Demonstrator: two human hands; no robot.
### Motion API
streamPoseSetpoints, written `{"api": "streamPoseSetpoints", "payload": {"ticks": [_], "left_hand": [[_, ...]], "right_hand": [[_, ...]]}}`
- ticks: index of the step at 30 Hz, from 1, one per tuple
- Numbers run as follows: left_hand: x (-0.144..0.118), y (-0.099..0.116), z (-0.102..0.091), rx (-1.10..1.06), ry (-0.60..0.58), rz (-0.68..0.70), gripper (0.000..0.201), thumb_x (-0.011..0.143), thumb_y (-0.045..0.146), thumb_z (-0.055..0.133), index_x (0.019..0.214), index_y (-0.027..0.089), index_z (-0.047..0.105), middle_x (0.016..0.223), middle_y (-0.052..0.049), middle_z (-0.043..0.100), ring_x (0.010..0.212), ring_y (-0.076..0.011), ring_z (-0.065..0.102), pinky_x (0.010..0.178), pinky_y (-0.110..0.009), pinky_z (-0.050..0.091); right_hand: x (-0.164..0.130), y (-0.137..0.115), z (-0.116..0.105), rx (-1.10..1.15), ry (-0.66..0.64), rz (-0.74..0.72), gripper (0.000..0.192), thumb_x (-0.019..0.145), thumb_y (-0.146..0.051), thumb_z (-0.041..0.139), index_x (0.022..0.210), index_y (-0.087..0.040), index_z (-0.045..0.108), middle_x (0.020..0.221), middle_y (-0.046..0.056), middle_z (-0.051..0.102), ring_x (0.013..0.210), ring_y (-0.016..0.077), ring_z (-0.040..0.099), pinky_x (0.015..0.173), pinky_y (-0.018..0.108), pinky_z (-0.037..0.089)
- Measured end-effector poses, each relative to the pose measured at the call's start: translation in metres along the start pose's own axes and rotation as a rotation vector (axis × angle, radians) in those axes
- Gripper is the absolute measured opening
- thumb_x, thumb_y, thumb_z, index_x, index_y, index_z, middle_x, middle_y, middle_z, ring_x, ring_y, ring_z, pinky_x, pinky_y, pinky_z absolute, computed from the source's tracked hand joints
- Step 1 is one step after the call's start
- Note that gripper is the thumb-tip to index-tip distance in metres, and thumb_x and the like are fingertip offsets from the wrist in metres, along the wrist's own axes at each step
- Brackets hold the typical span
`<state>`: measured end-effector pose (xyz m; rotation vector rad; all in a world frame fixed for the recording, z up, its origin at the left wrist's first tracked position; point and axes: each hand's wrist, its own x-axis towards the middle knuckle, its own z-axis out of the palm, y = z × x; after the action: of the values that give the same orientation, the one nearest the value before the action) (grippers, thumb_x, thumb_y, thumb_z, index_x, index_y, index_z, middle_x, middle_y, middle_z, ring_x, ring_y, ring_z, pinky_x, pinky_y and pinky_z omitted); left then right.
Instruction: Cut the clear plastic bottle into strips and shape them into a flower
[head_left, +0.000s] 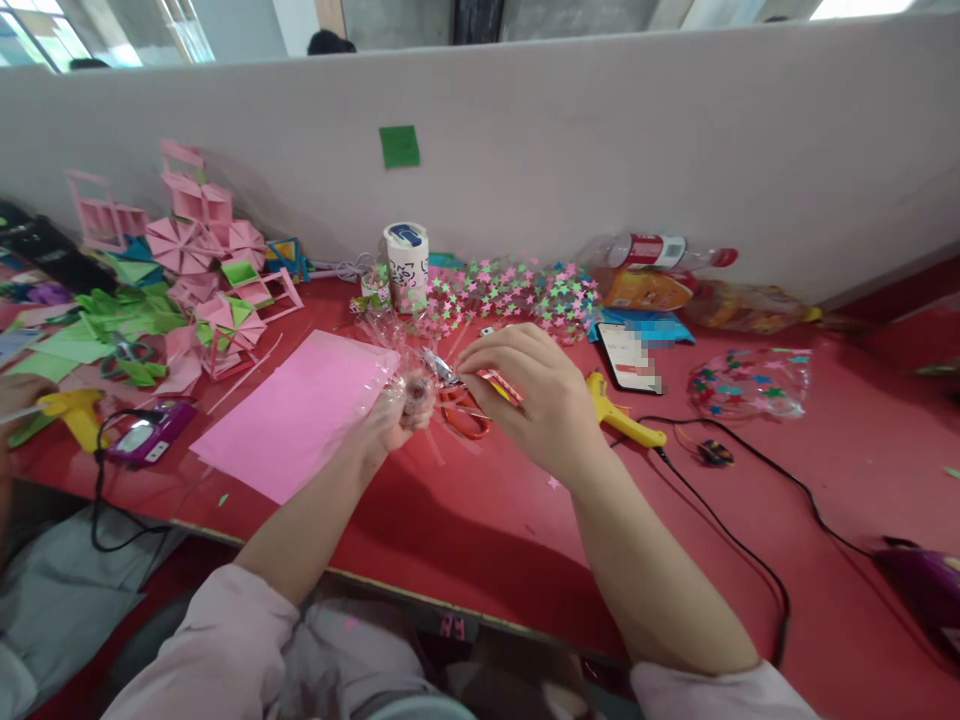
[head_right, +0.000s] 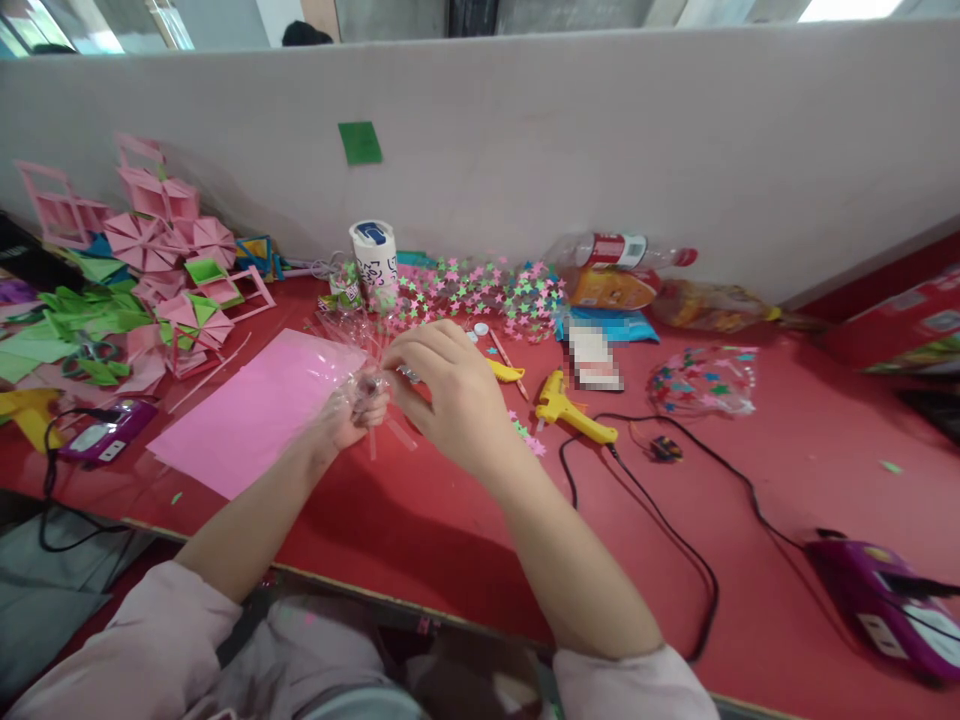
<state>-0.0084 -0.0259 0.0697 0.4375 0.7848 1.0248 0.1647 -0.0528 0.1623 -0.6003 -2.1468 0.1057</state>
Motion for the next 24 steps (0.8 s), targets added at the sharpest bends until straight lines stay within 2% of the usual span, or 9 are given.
{"api": "streamPoseSetpoints", "payload": {"ticks": [6,11,17,20,24], "left_hand": [[0.001,-0.002,0.000,0.017,-0.001,-0.041,0.051,0.099,0.024,0.026,0.050,0.017,0.037,0.034,0.007,0.023,0.027,-0.0032,0.015,0.031,-0.015,0.010],[0.001,-0.006,-0.002,0.023,-0.010,-0.087,0.048,0.099,0.027,0.032,0.053,0.016,0.039,0.037,0.007,0.025,0.028,-0.0032,0.016,0.032,-0.015,0.011],[0.006,-0.012,-0.005,0.009,0.000,0.012,0.043,0.095,0.022,0.041,0.053,0.017,0.036,0.038,0.007,0.029,0.027,-0.0032,0.021,0.033,-0.016,0.013],[0.009,-0.013,-0.007,-0.007,0.030,0.083,0.039,0.094,0.019,0.042,0.055,0.017,0.039,0.039,0.006,0.034,0.028,-0.0041,0.026,0.034,-0.016,0.017],[0.011,-0.014,-0.009,-0.037,0.072,0.157,0.034,0.091,0.020,0.050,0.059,0.018,0.039,0.041,0.007,0.036,0.030,-0.0042,0.029,0.035,-0.016,0.021]], "right_hand": [[-0.001,0.007,0.003,0.085,-0.097,0.195,0.011,0.088,-0.013,0.056,0.084,-0.018,0.065,0.082,0.003,0.069,0.075,0.0151,0.060,0.069,0.028,0.046],[0.000,0.004,0.002,0.167,-0.125,0.296,0.012,0.087,-0.014,0.056,0.083,-0.018,0.067,0.078,0.001,0.067,0.069,0.0129,0.057,0.066,0.026,0.043],[0.000,-0.008,-0.001,0.087,0.039,0.193,0.013,0.090,-0.019,0.057,0.081,-0.020,0.067,0.086,0.004,0.064,0.082,0.0174,0.058,0.076,0.032,0.045],[-0.001,-0.008,0.001,-0.030,0.011,0.155,0.013,0.089,-0.023,0.059,0.080,-0.020,0.067,0.088,0.005,0.064,0.085,0.0201,0.056,0.080,0.037,0.043],[-0.003,0.001,0.009,-0.151,-0.014,0.188,0.014,0.090,-0.024,0.058,0.082,-0.020,0.068,0.088,0.005,0.064,0.084,0.0207,0.053,0.079,0.037,0.039]]}}
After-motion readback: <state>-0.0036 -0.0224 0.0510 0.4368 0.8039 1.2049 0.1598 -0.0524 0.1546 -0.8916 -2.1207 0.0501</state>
